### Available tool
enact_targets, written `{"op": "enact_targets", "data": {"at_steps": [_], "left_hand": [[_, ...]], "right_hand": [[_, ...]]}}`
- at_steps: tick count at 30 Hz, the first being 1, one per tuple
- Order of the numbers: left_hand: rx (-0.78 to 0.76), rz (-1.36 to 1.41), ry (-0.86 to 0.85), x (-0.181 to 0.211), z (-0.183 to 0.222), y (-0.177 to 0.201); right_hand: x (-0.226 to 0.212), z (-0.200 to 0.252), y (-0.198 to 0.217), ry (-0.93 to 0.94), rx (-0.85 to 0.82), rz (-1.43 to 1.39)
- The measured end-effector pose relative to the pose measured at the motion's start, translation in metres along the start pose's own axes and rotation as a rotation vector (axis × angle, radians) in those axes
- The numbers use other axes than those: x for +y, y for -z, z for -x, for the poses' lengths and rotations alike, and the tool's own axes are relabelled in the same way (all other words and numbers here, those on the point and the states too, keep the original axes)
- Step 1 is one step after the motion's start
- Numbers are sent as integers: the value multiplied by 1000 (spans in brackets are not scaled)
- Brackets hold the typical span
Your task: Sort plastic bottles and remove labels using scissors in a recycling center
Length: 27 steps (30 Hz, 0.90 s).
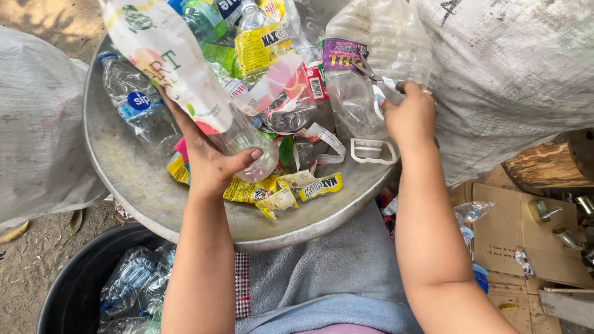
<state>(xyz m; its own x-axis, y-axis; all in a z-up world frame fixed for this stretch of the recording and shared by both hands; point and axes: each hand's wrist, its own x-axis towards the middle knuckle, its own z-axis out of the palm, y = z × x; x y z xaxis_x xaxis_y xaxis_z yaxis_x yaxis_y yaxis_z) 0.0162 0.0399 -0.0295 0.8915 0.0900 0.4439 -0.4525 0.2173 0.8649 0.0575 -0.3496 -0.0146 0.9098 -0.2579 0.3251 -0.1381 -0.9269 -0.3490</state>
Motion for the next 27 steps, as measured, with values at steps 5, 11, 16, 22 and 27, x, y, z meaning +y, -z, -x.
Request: {"op": "enact_targets", "data": {"at_steps": [5,11,16,22,27], "left_hand": [[-30,-203,-77,24,4,-19],[-51,-148,45,4,3,-15],[-100,-90,44,18,5,-25],[-91,-76,14,23,6,-29],[-56,-213,103,34,5,-36]], "right_hand": [[-14,-5,8,-22,-103,34],[-2,-13,-5,-103,-125,202],[3,-16,4,-125,-138,144],[-4,-19,19,-197,-273,172],[-26,7,70,-221,-272,111]]}}
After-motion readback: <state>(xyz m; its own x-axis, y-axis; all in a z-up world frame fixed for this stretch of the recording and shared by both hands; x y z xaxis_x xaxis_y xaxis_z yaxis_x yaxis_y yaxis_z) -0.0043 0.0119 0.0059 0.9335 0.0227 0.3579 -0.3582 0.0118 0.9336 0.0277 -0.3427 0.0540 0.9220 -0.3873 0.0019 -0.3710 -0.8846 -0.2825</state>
